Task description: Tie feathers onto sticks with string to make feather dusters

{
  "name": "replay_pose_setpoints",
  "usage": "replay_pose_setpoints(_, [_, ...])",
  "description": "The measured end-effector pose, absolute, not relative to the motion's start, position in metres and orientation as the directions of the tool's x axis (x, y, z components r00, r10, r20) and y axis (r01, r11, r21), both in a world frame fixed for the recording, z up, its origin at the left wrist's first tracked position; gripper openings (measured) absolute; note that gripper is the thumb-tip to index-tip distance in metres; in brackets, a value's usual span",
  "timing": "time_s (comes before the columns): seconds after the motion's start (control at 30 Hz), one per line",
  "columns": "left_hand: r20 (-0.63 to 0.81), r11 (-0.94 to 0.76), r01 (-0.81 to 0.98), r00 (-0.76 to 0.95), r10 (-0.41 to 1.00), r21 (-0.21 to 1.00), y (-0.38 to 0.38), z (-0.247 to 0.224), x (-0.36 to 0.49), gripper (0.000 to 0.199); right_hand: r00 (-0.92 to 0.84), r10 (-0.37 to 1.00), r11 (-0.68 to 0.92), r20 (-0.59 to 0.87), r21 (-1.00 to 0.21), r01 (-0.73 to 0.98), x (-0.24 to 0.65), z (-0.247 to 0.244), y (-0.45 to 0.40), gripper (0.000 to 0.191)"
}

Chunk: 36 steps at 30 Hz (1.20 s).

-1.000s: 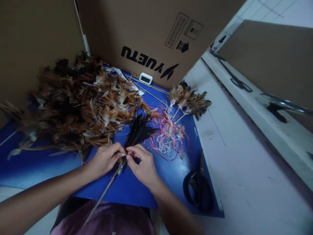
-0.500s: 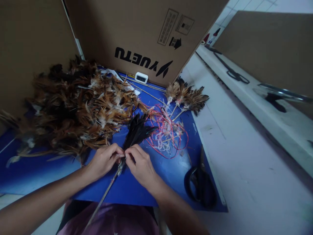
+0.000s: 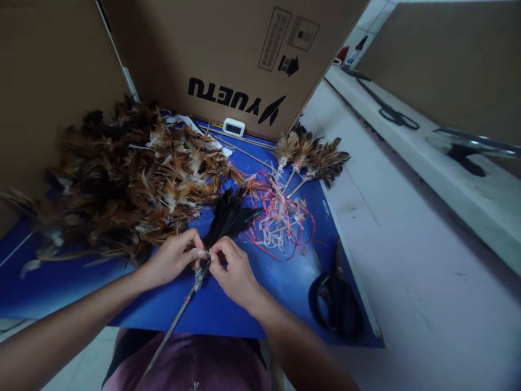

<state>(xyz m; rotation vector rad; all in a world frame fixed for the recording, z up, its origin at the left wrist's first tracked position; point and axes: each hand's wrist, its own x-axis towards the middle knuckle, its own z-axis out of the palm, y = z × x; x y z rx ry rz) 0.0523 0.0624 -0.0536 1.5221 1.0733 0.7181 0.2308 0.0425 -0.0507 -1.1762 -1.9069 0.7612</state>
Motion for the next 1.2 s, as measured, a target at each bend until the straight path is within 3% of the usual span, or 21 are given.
replay_pose_setpoints(0.17, [-0.259,0.267,0.053,0.488,0.834,0.962,0.071,-0.048,0.049,0.03,-0.373,0.811,0.585,0.451,-0.646,0.491,0.23,-0.054,0.041,0.009])
replay_pose_setpoints(0.4, [-0.452,0.497,0.061,0.524,0.722,0.866,0.078,-0.033,0.045,0.037,-0.597,0.592,0.789,0.542,-0.236,0.568,0.232,-0.058,0.038,0.014])
replay_pose_setpoints(0.47, [-0.452,0.484,0.086,0.524,0.721,0.871,0.079,-0.033,0.044,0.037,-0.625,0.57,0.808,0.532,-0.229,0.542,0.232,-0.058,0.038,0.015])
replay_pose_setpoints(0.53, [-0.431,0.442,0.107,0.512,0.743,0.89,0.081,-0.034,0.042,0.036,-0.595,0.625,0.779,0.505,-0.353,0.518,0.233,-0.057,0.04,0.015])
replay_pose_setpoints(0.67, [-0.318,0.272,0.166,0.512,0.798,0.948,0.079,-0.039,0.039,0.033,-0.44,0.818,0.553,0.37,-0.714,0.428,0.234,-0.057,0.045,0.014])
replay_pose_setpoints(0.8, [-0.073,-0.126,0.345,0.51,0.857,0.93,0.074,-0.04,0.037,0.019,-0.386,0.881,0.42,0.272,-0.826,0.376,0.234,-0.058,0.052,0.015])
replay_pose_setpoints(0.9, [0.206,-0.507,0.433,0.574,0.793,0.745,0.075,-0.039,0.035,0.007,-0.39,0.89,0.385,0.236,-0.847,0.366,0.233,-0.059,0.056,0.015])
replay_pose_setpoints(1.0, [0.443,-0.782,0.373,0.665,0.601,0.499,0.08,-0.041,0.03,0.006,-0.415,0.878,0.396,0.239,-0.85,0.349,0.231,-0.061,0.059,0.016])
replay_pose_setpoints(1.2, [0.535,-0.969,0.24,0.812,0.233,0.059,0.089,-0.048,0.015,0.013,-0.373,0.904,0.351,0.208,-0.859,0.373,0.225,-0.064,0.063,0.02])
